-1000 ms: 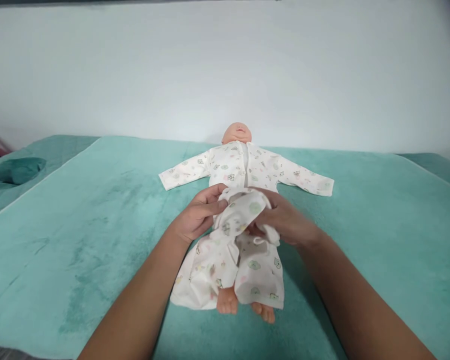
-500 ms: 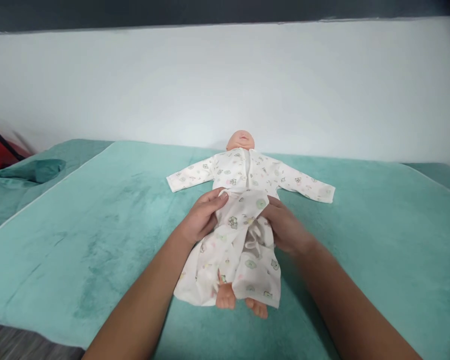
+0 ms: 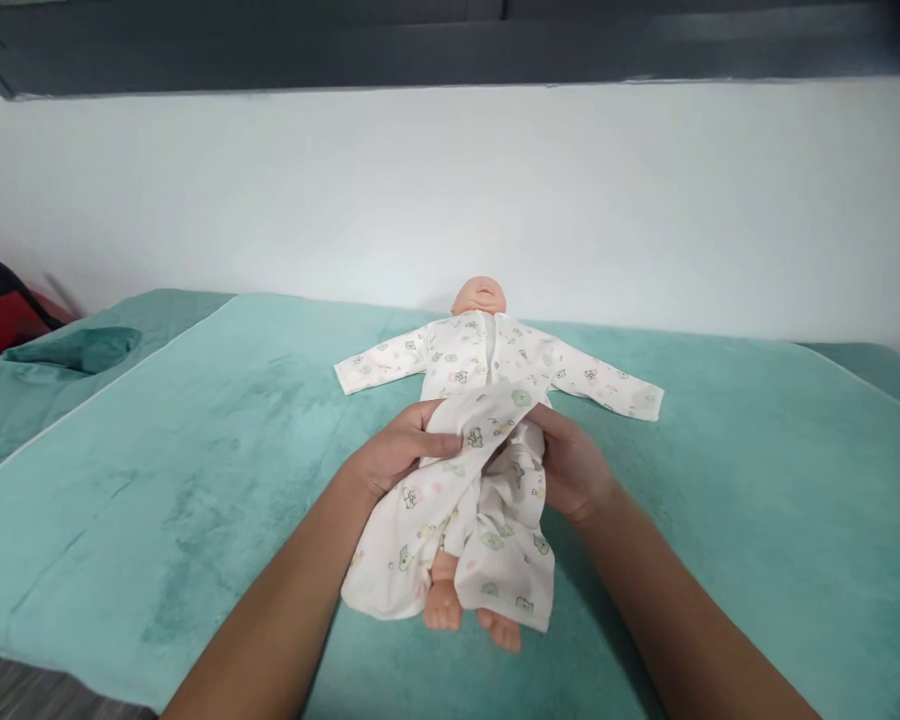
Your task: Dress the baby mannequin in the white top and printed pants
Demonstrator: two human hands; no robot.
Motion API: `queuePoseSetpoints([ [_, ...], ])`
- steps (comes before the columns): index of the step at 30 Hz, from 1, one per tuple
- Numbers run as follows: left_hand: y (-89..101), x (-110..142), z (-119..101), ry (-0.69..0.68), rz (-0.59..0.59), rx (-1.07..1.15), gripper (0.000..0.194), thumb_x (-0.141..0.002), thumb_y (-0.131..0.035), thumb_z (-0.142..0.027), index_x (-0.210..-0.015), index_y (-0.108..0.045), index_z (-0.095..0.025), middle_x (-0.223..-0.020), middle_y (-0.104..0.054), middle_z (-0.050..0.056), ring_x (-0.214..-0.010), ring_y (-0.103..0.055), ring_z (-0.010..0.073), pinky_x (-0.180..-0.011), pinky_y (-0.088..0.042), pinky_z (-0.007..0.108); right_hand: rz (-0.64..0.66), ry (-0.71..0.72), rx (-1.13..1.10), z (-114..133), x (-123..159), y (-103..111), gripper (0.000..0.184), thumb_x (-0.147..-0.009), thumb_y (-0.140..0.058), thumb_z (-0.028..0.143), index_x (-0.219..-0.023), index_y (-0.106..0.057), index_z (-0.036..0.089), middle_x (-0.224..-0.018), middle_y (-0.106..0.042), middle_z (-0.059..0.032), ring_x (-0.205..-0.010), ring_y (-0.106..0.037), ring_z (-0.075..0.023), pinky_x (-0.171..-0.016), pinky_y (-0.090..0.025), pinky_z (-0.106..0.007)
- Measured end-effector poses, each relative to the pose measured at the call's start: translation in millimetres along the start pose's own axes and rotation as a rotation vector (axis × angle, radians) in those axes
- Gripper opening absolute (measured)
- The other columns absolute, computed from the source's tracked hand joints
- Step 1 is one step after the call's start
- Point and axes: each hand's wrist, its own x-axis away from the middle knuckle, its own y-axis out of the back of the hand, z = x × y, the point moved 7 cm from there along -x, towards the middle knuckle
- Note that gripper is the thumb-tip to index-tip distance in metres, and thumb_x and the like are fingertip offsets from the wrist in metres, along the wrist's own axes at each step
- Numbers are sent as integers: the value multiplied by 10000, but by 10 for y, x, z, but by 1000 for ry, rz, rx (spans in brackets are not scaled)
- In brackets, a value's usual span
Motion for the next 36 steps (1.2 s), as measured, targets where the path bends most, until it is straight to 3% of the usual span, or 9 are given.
queuePoseSetpoints([
  [5, 21, -18, -5, -45, -32, 18, 378, -714, -794, -281, -1026, -704, -90, -950, -736, 144, -786, -695, 217, -708, -533, 284, 45, 7, -21, 3, -10, -42, 279, -825, -586, 388, -947, -707, 168, -873, -727, -83, -909, -679, -252, -814, -560, -361],
  [11, 55, -35, -20, -111, -33, 97, 373, -710, -792, -306, -1024, -690, -132, -884, -734, 106, -771, -692, 225, -697, -527, 295, 134, 62, 99, 33, 32, -135, 238, -791, -630, 347, -933, -718, 178, -897, -732, -71, -933, -675, -249, -759, -552, -318],
  [15, 149, -27, -7, -139, -136, 61, 416, -689, -806, -354, -1029, -684, -148, -809, -721, 68, -687, -669, 199, -632, -490, 265, 344, 74, 364, 51, 117, -227, 331, -717, -739, 226, -1037, -687, 157, -971, -717, -63, -953, -661, -231, -761, -527, -299],
  [20, 196, 14, 16, -97, -221, -43, 481, -693, -785, -475, -1022, -691, -136, -689, -671, 30, -547, -580, 142, -551, -426, 243, 609, -85, 664, 11, 265, -453, 629, -680, -818, 267, -1257, -577, 195, -1115, -672, -61, -1004, -630, -214, -814, -518, -313],
  [22, 186, 26, 1, -96, -236, -59, 465, -679, -796, -475, -979, -699, -133, -654, -646, 13, -532, -554, 126, -549, -417, 236, 580, -134, 831, -2, 288, -485, 626, -673, -828, 301, -1246, -591, 213, -1120, -669, -51, -1018, -621, -221, -824, -514, -317],
  [25, 131, 24, -35, -100, -206, -55, 389, -632, -841, -418, -862, -704, -134, -639, -634, 2, -563, -561, 123, -563, -427, 223, 462, -136, 978, -10, 286, -433, 428, -756, -766, 333, -1155, -654, 231, -1048, -691, -34, -970, -633, -211, -802, -512, -307],
  [28, 100, 19, -77, -94, -173, -76, 332, -635, -844, -400, -781, -706, -136, -663, -653, 9, -609, -586, 127, -585, -442, 213, 352, -64, 793, -14, 240, -308, 304, -800, -727, 360, -1067, -689, 220, -953, -707, -30, -905, -653, -200, -768, -523, -305],
  [33, 42, 35, -52, 14, 11, -202, 470, -569, -871, -444, -888, -748, -122, -787, -718, 59, -680, -632, 168, -619, -472, 240, 214, 61, 326, -42, 123, -149, 369, -817, -713, 421, -1092, -691, 176, -949, -718, -75, -833, -678, -206, -743, -533, -327],
  [36, 35, 58, 8, 57, 107, -246, 442, -511, -906, -343, -854, -748, -114, -800, -732, 73, -714, -654, 200, -670, -502, 272, 190, 86, 268, -44, 107, -191, 345, -856, -672, 417, -1098, -694, 172, -966, -717, -89, -832, -682, -211, -723, -533, -330],
])
